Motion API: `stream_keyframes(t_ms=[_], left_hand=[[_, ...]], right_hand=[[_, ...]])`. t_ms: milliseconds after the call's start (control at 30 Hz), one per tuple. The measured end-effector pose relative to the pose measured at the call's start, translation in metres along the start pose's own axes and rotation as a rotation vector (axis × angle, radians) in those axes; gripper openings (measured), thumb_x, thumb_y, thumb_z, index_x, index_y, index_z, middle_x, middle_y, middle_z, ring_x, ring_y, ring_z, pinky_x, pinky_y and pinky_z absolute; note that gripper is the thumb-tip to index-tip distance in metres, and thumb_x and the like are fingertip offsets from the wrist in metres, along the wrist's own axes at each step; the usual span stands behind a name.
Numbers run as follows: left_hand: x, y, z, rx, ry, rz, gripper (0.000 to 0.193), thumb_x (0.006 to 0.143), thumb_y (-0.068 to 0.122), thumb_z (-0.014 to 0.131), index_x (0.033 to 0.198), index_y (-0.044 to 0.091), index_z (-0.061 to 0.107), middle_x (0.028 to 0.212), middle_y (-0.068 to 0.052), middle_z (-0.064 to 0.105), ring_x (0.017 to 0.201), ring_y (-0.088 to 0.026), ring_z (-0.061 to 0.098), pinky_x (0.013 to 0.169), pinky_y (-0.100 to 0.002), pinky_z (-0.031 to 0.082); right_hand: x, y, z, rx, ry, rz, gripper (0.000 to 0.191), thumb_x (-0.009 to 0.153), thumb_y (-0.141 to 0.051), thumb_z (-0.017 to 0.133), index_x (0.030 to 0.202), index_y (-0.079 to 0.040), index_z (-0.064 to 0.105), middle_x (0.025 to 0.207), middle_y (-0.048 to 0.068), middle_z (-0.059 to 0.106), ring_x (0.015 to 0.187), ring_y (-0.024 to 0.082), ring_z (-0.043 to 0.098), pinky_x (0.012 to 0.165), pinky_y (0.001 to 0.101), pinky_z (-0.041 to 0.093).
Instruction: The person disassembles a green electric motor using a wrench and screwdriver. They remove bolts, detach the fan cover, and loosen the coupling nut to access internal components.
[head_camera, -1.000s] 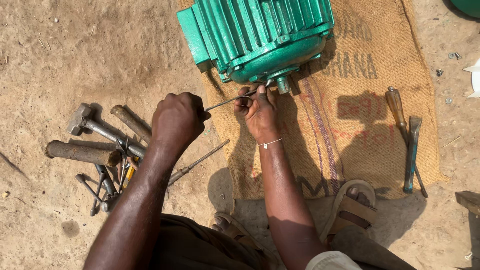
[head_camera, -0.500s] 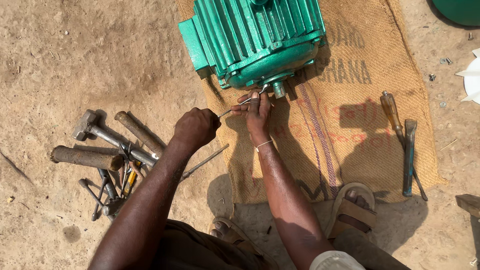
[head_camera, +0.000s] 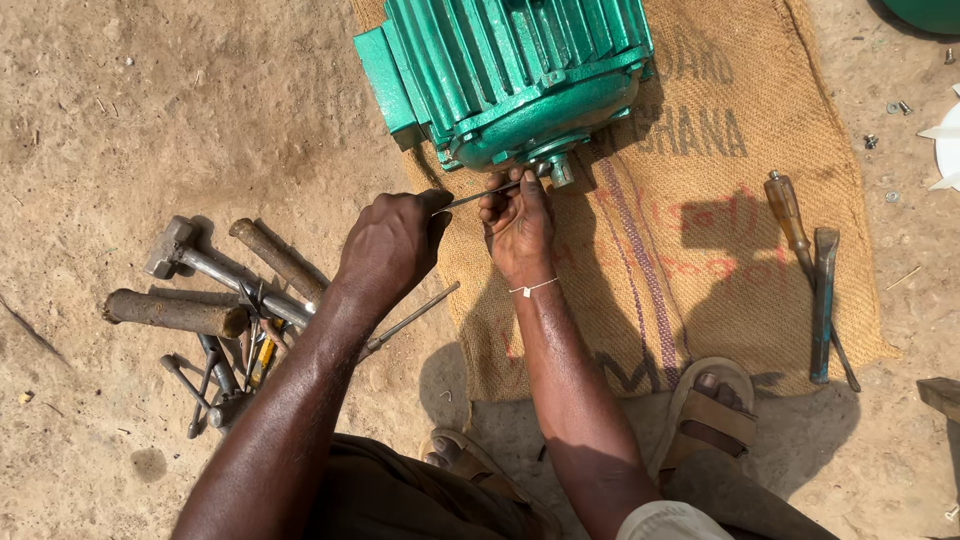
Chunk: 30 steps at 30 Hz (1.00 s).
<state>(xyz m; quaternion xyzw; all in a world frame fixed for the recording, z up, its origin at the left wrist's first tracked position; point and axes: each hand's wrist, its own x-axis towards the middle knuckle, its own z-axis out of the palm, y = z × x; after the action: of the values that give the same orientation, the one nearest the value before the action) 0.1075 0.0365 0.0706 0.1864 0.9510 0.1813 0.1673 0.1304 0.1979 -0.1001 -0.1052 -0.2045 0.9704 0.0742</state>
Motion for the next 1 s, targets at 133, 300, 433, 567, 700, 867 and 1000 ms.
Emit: stream_keyframes(t_ms=[133, 300, 433, 567, 700, 867, 1000], left_hand=[[-0.005, 0.03, -0.035, -0.05, 0.072, 0.038, 0.028, 0.095, 0.025, 0.067, 0.118, 0.01, 0.076, 0.089, -0.017, 0.075, 0.075, -0.033, 0.075, 0.071, -0.046, 0.059], [-0.004, 0.046, -0.05, -0.023, 0.172, 0.12, 0.022, 0.096, 0.022, 0.068, 0.11, 0.008, 0.078, 0.083, -0.016, 0.072, 0.075, -0.036, 0.072, 0.067, -0.049, 0.057], [-0.002, 0.045, -0.049, -0.01, 0.153, 0.148, 0.024, 0.093, 0.023, 0.07, 0.111, 0.01, 0.079, 0.079, -0.017, 0.071, 0.072, -0.037, 0.072, 0.064, -0.05, 0.057], [-0.001, 0.047, -0.049, -0.031, 0.215, 0.15, 0.023, 0.096, 0.024, 0.07, 0.109, 0.007, 0.078, 0.083, -0.015, 0.073, 0.072, -0.035, 0.072, 0.063, -0.048, 0.057], [-0.001, 0.057, -0.045, -0.042, 0.307, 0.275, 0.029, 0.095, 0.021, 0.072, 0.117, 0.002, 0.077, 0.083, -0.014, 0.073, 0.074, -0.032, 0.073, 0.064, -0.045, 0.058], [-0.003, 0.05, -0.04, 0.024, 0.248, 0.128, 0.024, 0.096, 0.023, 0.073, 0.113, 0.007, 0.079, 0.083, -0.012, 0.075, 0.074, -0.029, 0.073, 0.064, -0.043, 0.058], [0.001, 0.008, -0.023, 0.192, -0.045, -0.12, 0.02, 0.091, 0.026, 0.074, 0.107, 0.014, 0.079, 0.089, -0.01, 0.077, 0.079, -0.027, 0.075, 0.072, -0.043, 0.059]], right_hand=[[0.006, -0.002, 0.003, 0.241, 0.071, 0.159, 0.017, 0.107, -0.028, 0.061, 0.106, -0.011, 0.061, 0.099, 0.008, 0.071, 0.078, 0.015, 0.072, 0.068, 0.0269, 0.063], [0.002, -0.001, 0.006, 0.308, 0.065, 0.204, 0.018, 0.106, -0.028, 0.06, 0.109, -0.01, 0.062, 0.102, 0.007, 0.071, 0.083, 0.015, 0.073, 0.071, 0.0273, 0.064], [0.001, -0.005, 0.006, 0.321, 0.008, 0.188, 0.02, 0.109, -0.029, 0.059, 0.109, -0.01, 0.062, 0.102, 0.008, 0.07, 0.085, 0.016, 0.072, 0.073, 0.0275, 0.064], [0.003, -0.009, 0.005, 0.326, 0.018, 0.173, 0.021, 0.111, -0.028, 0.056, 0.111, -0.008, 0.062, 0.104, 0.009, 0.07, 0.086, 0.017, 0.072, 0.075, 0.0279, 0.064], [0.006, -0.016, 0.005, 0.691, -0.056, 0.319, 0.021, 0.115, -0.023, 0.05, 0.115, -0.004, 0.059, 0.111, 0.011, 0.069, 0.093, 0.017, 0.072, 0.08, 0.0259, 0.065], [0.005, -0.02, 0.005, 0.545, -0.061, 0.299, 0.024, 0.112, -0.026, 0.049, 0.114, -0.004, 0.06, 0.108, 0.013, 0.069, 0.094, 0.021, 0.073, 0.082, 0.0307, 0.065], [0.007, -0.008, 0.004, 0.07, 0.08, 0.221, 0.027, 0.112, -0.031, 0.046, 0.108, -0.006, 0.056, 0.101, 0.014, 0.07, 0.085, 0.025, 0.075, 0.074, 0.035, 0.065]])
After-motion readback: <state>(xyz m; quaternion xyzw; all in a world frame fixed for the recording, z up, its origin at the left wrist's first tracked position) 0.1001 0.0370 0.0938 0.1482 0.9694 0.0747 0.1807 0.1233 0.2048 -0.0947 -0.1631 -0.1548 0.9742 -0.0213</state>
